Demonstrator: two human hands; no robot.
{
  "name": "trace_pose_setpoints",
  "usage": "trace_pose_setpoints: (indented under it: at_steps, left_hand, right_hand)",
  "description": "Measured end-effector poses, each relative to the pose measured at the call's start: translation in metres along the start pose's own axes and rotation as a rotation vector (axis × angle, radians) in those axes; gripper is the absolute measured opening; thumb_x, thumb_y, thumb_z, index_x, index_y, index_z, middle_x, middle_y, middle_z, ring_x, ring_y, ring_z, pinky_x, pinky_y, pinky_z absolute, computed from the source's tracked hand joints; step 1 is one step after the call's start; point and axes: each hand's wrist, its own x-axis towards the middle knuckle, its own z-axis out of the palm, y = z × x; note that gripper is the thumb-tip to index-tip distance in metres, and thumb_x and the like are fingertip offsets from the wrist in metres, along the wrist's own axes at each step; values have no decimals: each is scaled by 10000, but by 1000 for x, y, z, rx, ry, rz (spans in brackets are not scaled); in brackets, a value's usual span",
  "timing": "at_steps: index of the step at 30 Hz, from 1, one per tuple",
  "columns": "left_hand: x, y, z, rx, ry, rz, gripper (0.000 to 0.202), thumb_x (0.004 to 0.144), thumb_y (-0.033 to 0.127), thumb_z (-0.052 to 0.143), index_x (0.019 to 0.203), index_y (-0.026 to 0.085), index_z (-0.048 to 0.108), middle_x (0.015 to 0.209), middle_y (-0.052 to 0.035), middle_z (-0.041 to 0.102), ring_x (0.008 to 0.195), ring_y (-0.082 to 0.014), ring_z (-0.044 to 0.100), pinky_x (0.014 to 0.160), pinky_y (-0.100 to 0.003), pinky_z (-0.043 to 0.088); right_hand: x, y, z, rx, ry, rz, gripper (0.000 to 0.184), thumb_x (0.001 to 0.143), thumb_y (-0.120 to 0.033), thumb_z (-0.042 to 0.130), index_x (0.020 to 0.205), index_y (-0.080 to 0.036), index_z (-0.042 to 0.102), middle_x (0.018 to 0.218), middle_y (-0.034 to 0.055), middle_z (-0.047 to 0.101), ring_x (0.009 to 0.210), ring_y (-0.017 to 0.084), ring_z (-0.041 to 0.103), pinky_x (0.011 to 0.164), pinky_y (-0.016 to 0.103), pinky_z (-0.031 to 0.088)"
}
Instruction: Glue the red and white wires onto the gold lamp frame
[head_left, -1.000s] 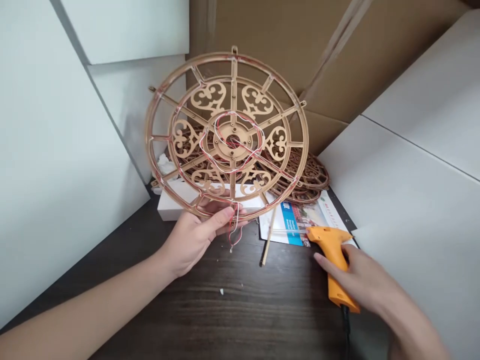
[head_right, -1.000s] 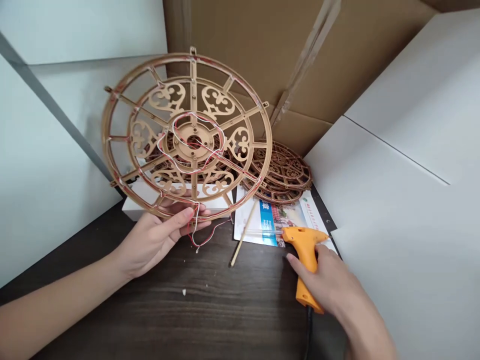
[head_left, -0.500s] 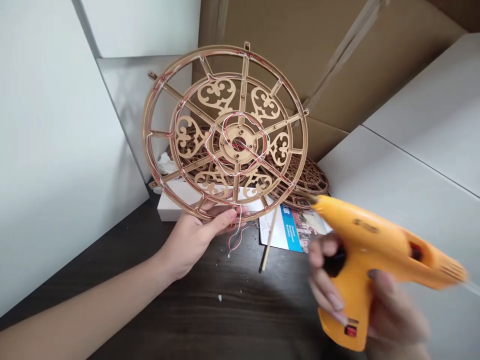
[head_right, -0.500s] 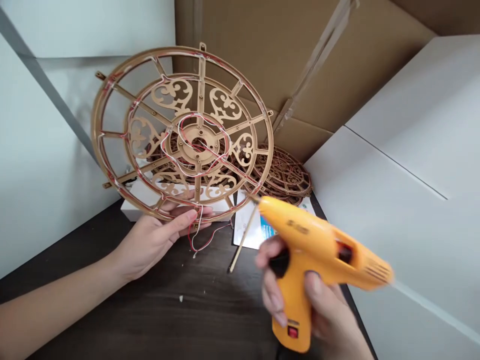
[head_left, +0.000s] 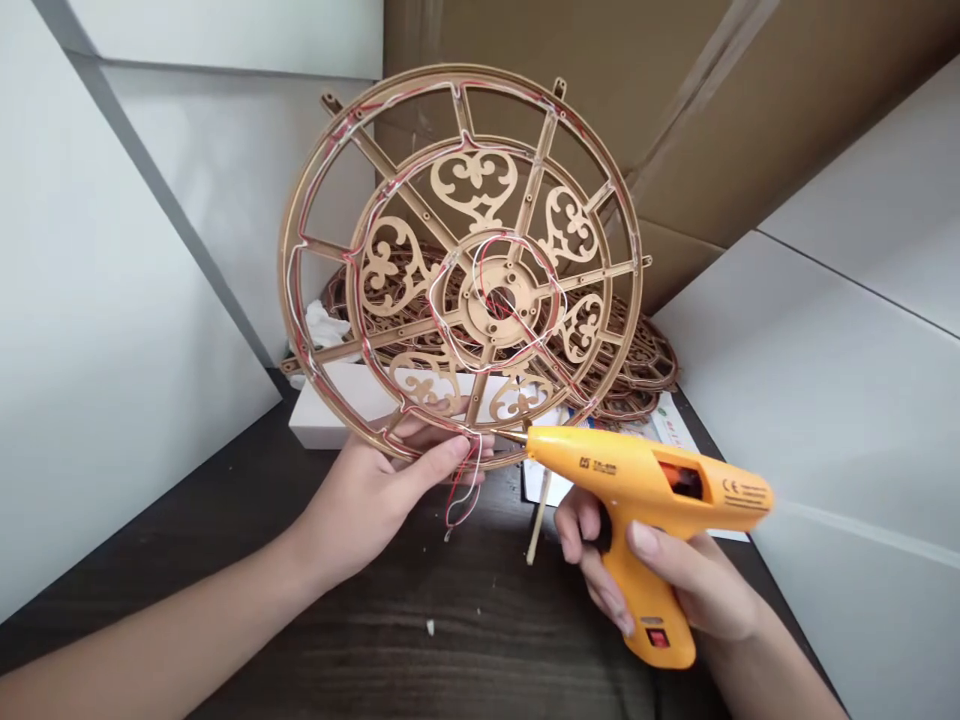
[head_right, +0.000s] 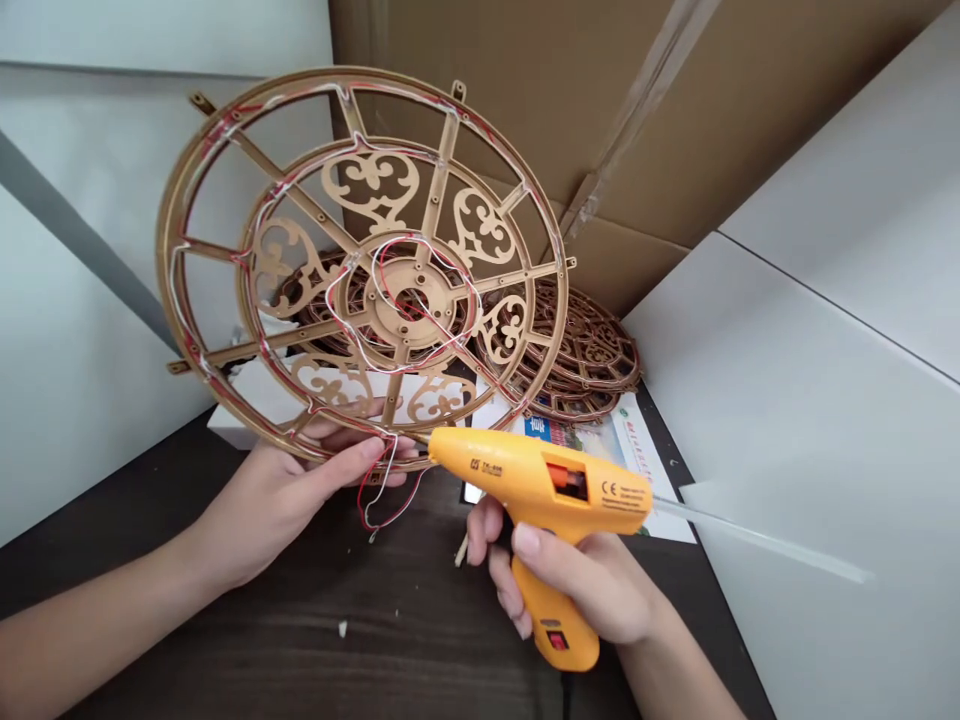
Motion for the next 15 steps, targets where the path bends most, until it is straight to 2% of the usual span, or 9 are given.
trace_pose_setpoints:
  at_steps: [3,10,12,15]
  left_hand:
    - [-1,-1,-2,27,2,2,209,947,372,703,1117,281,784,1128,-1,785,1091,-210,733,1066,-365,595]
    - [1,1,1,-85,-50,-8,264,949,325,702,1206,280,741,1191,-20,767,1065,-220,737,886,-354,681]
    - [1,2,1,-100,-56,-12,254,946,324,704,1190,266,748,1180,-30,771,1068,-227,737,889,-357,679]
    - [0,2,2,-133,-55,-35,282,940,333,711,1213,270,735,1206,-42,763,1083,-248,735,833,-346,689]
  right_hand:
    - [-1,1,0,-38,10,16,217,1006,-421,580,1072,-215,600,1141,68,597,630,47,599,568,182,529]
    - [1,3,-3,-86,41,49,235,1012,-433,572,1066,-205,571,1148,78,604,619,53,615,563,200,536]
    - [2,3,-2,-90,38,56,248,1010,-442,573,1067,-201,572,1088,76,626,618,69,618,556,213,541]
    - [3,4,-1,-120,32,71,284,1020,-470,542,1061,-194,594,867,48,654,601,111,631,600,278,576]
